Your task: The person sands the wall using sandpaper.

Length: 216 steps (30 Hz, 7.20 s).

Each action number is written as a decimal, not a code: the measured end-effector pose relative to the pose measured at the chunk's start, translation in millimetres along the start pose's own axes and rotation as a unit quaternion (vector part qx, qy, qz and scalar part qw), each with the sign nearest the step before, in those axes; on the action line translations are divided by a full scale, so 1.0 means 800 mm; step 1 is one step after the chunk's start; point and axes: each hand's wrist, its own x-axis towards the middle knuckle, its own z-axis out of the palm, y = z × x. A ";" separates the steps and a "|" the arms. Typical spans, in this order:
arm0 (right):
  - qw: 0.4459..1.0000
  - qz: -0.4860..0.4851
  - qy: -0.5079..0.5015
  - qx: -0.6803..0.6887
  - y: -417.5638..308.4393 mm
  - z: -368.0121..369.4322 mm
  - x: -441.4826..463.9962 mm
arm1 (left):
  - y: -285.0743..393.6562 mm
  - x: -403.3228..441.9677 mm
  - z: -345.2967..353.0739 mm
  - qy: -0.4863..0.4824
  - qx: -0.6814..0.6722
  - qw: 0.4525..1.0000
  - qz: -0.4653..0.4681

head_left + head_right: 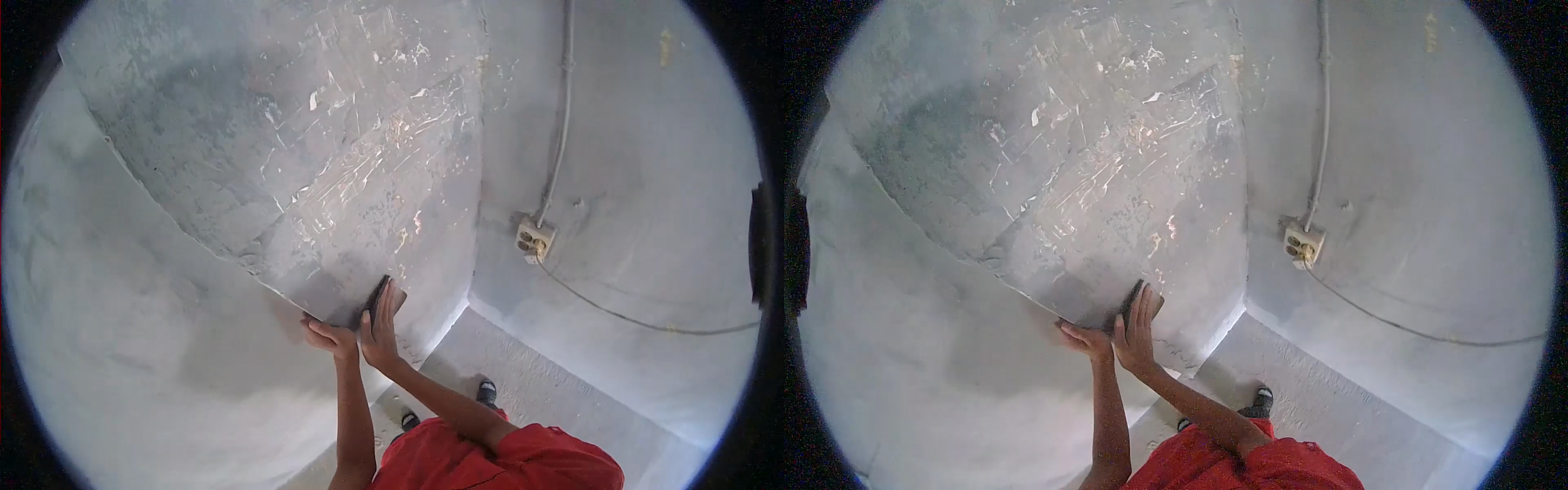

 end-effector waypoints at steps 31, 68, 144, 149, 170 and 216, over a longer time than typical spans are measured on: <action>0.984 0.060 0.166 -0.036 0.038 -0.048 0.173 | -0.093 -0.043 -0.043 0.010 0.135 0.991 0.010; 0.981 0.090 0.127 -0.113 0.029 -0.072 0.161 | 0.002 -0.018 0.003 0.122 0.082 0.987 -0.060; 0.956 0.221 0.150 0.118 0.046 -0.027 -0.055 | 0.061 0.026 -0.103 -0.218 -0.268 0.905 -0.247; 0.988 0.017 0.128 -0.079 -0.016 0.024 0.028 | 0.047 0.038 -0.041 -0.215 -0.168 0.950 -0.154; 0.969 0.043 0.240 -0.036 0.061 -0.035 0.170 | 0.004 0.003 -0.005 -0.028 -0.118 0.986 -0.111; 0.996 -0.032 0.055 0.061 0.037 -0.048 0.120 | 0.010 0.003 -0.012 -0.028 -0.006 0.991 -0.134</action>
